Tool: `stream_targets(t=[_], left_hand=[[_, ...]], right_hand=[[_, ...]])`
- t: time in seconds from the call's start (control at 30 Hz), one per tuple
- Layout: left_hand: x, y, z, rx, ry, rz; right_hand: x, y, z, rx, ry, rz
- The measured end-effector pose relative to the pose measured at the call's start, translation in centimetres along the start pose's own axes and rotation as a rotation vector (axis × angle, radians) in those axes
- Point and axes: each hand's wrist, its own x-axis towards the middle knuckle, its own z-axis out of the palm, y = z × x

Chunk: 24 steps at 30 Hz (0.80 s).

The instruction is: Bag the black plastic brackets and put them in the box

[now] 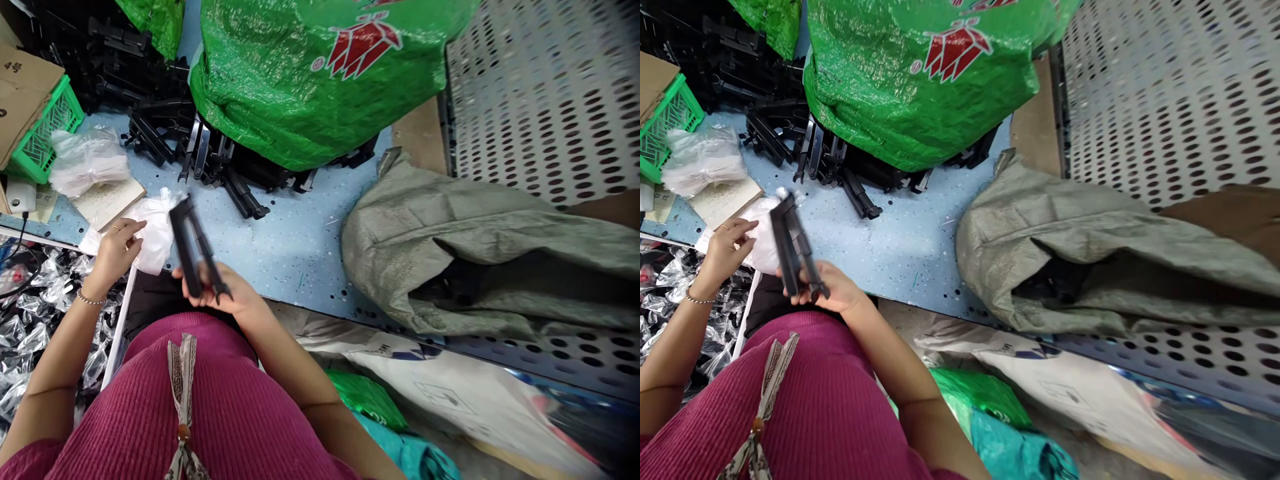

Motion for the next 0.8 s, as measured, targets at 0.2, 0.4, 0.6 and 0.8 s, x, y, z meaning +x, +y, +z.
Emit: stream_targets(t=[0.2, 0.4, 0.6, 0.8], left_hand=[[-1.4, 1.3, 0.7, -0.067, -0.050, 0.092], [-4.5, 4.6, 1.5, -0.221, -0.163, 0.202], [-4.4, 2.1, 1.7, -0.127, 0.194, -0.038], [-3.7, 2.5, 4.4, -0.329, 0.356, -0.152]], right_hand=[[1.3, 3.0, -0.6, 0.221, 0.081, 0.144], [3.1, 1.1, -0.1, -0.013, 0.239, -0.140], [1.8, 0.0, 0.0, 0.326, 0.037, 0.026], [2.4, 1.4, 0.1, 0.280, 0.002, 0.057]])
